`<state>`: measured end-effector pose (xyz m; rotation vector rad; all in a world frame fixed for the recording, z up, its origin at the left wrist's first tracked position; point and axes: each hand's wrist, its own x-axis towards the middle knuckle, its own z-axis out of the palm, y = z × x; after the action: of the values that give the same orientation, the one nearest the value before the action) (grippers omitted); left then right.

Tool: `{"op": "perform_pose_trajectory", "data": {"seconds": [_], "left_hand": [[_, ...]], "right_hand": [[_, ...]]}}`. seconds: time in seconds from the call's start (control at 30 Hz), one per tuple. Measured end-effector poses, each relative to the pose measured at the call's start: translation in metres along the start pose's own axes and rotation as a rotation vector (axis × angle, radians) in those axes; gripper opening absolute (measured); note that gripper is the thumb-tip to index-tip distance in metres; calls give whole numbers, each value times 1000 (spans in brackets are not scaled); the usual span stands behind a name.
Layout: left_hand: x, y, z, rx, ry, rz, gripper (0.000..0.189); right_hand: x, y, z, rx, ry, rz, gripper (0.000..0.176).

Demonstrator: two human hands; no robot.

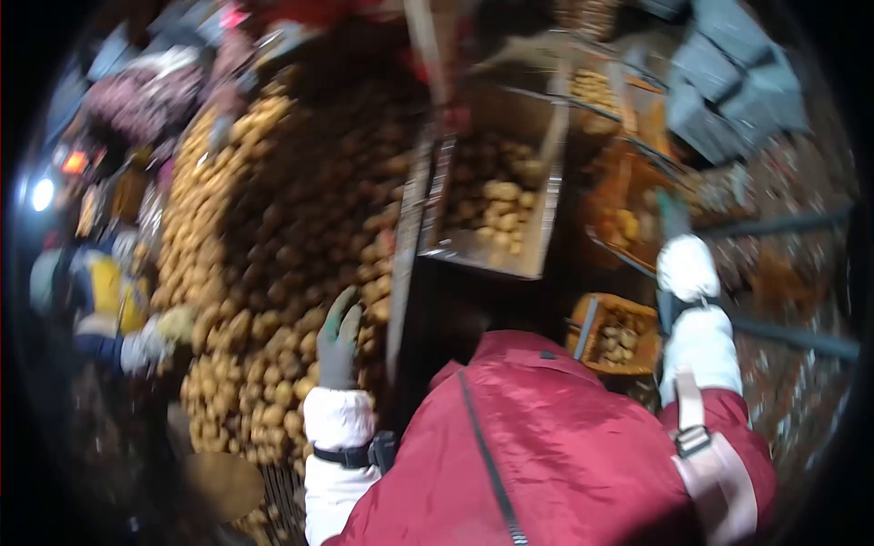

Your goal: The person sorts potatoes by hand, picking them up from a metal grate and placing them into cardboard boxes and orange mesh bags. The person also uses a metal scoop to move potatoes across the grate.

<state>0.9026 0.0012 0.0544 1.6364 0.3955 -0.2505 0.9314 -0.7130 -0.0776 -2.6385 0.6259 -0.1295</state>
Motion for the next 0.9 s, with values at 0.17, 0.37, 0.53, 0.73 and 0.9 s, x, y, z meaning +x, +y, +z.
{"op": "perform_pose_trajectory", "data": {"seconds": [0.17, 0.37, 0.53, 0.73, 0.9], "left_hand": [[-32, 13, -97, -69, 462, 93, 29], [-124, -24, -203, 33, 824, -62, 27], [-151, -76, -178, 548, 676, -1, 40], [-103, -91, -122, 894, 624, 16, 63], [-88, -111, -148, 612, 582, -52, 65]], "right_hand": [[-16, -176, 76, 1150, -378, 371, 38], [-110, -429, 105, 1122, -1097, 158, 40], [-208, -524, 143, 936, -1333, -212, 30], [-292, -563, 147, 760, -1628, -181, 34], [-327, -583, 169, 576, -1419, -740, 47]]}}
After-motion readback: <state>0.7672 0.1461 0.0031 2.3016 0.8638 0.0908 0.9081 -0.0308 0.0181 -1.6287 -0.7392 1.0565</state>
